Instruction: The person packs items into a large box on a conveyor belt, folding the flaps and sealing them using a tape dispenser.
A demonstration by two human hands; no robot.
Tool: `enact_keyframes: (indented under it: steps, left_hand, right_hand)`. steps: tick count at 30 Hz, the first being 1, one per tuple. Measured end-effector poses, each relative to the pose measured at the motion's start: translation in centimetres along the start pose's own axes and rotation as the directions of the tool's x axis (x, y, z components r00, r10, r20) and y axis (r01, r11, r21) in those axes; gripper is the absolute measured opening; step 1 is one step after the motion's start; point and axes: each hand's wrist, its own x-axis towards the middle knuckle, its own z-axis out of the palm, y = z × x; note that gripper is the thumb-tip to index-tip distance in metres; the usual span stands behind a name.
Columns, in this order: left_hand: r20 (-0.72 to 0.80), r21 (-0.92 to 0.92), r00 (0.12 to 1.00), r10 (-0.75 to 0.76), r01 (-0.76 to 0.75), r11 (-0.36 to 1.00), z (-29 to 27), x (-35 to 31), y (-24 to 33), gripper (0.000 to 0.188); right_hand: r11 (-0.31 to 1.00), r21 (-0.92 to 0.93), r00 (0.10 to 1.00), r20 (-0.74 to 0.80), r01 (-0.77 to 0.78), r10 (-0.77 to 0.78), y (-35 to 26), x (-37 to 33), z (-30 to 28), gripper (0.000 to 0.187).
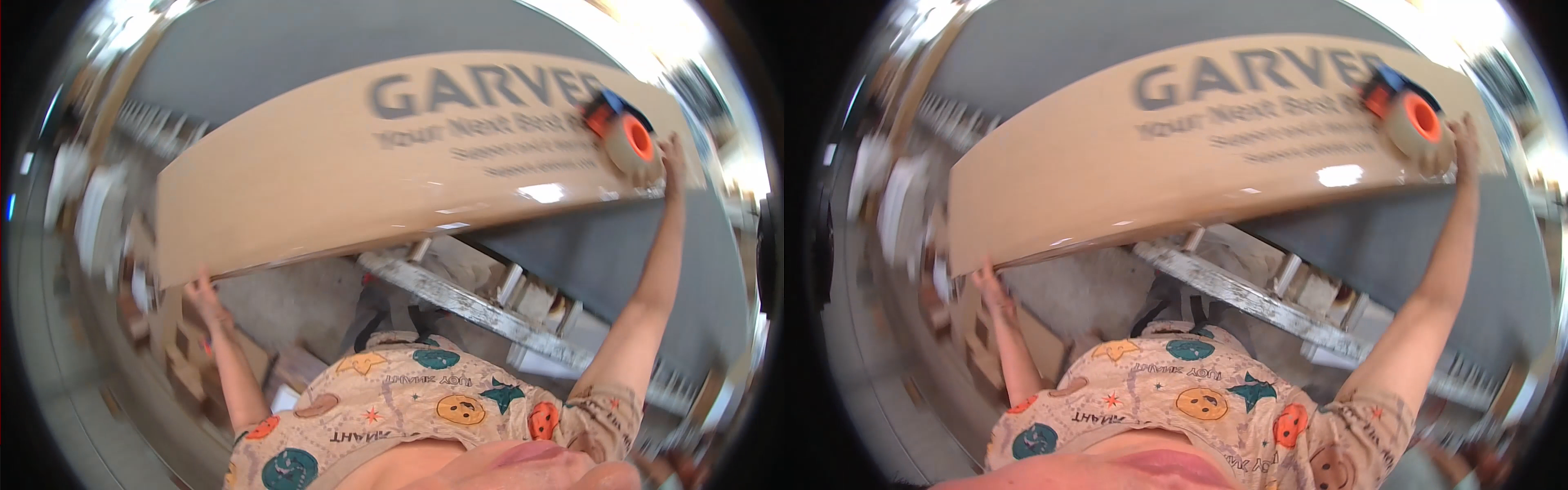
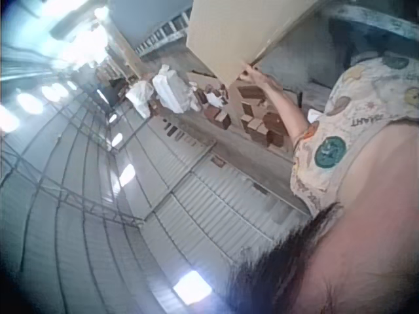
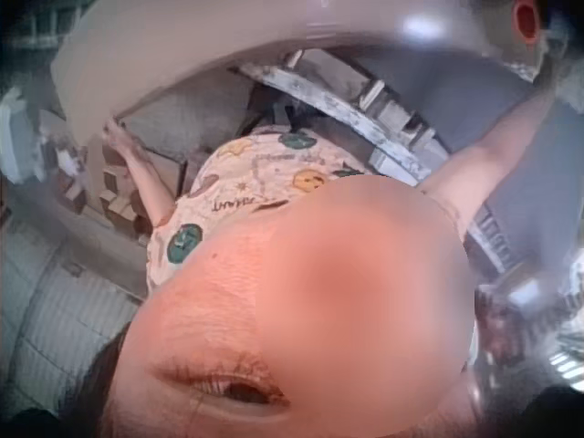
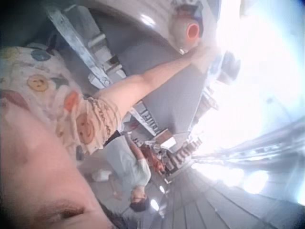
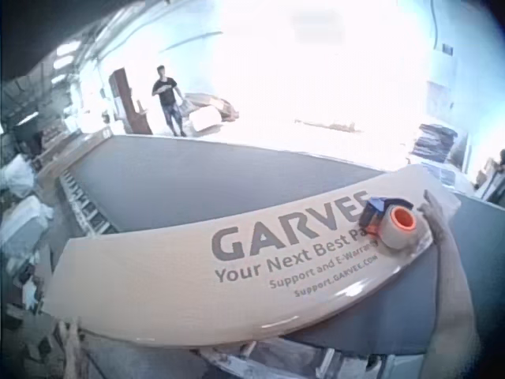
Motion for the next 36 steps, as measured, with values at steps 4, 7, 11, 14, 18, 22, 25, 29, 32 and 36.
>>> enact_keyframes:
  steps: [4, 7, 11, 14, 18, 22, 25, 29, 32, 36]
  left_hand:
    - [0.022, 0.178, 0.999, -0.026, 0.022, 0.984, -5.2, -9.0, -1.6, 0.037]
    - [0.256, 0.441, 0.954, -0.154, 0.026, 0.897, -8.4, -7.5, 2.5, 0.039]
    - [0.277, 0.619, 0.901, 0.334, -0.433, 0.655, -10.8, 2.9, 1.8, 0.036]
    - [0.489, 0.631, 0.763, 0.422, -0.644, 0.432, -5.1, 13.6, -7.8, 0.054]
    - [0.481, -0.360, 0.819, 0.312, -0.140, 0.922, 5.2, 18.1, -14.3, 0.048]
    - [0.431, -0.443, 0.760, 0.486, -0.290, 0.848, 8.3, 17.2, -14.2, 0.043]
    - [0.342, -0.175, 0.672, 0.657, -0.641, 0.747, 9.2, 20.2, -14.9, 0.040]
    - [0.689, -0.134, 0.682, 0.247, -0.216, 0.967, 10.2, 26.8, -6.3, 0.046]
    - [0.739, 0.001, 0.650, 0.180, -0.268, 0.963, 8.3, 28.4, -3.4, 0.054]
    - [0.692, -0.092, 0.675, 0.256, -0.269, 0.959, 7.6, 27.2, -5.1, 0.054]
  right_hand:
    - [0.994, 0.111, 0.773, 0.630, 0.002, -0.072, -12.9, 7.3, 5.9, 0.052]
    - [0.943, 0.132, 0.695, 0.645, 0.307, -0.317, -11.2, 10.5, 7.3, 0.036]
    - [0.971, 0.227, 0.784, 0.588, 0.074, -0.197, -23.3, 1.7, 12.9, 0.033]
    - [0.980, 0.189, 0.826, 0.561, -0.066, -0.053, -40.1, -8.1, 13.9, 0.042]
    - [0.970, 0.240, 0.990, -0.140, 0.043, -0.010, -48.3, -20.9, 20.9, 0.053]
    - [0.901, 0.245, 0.931, -0.030, 0.359, -0.362, -59.2, -36.4, 28.3, 0.047]
    - [0.844, -0.020, 0.754, 0.461, 0.536, -0.468, -75.7, -45.1, 27.8, 0.075]
    - [0.905, -0.106, 0.836, 0.440, 0.411, -0.328, -78.0, -47.9, 27.4, 0.089]
    - [0.921, -0.101, 0.866, 0.391, 0.377, -0.312, -78.9, -49.3, 28.1, 0.088]
    - [0.932, -0.117, 0.884, 0.376, 0.342, -0.277, -78.9, -51.0, 27.0, 0.090]
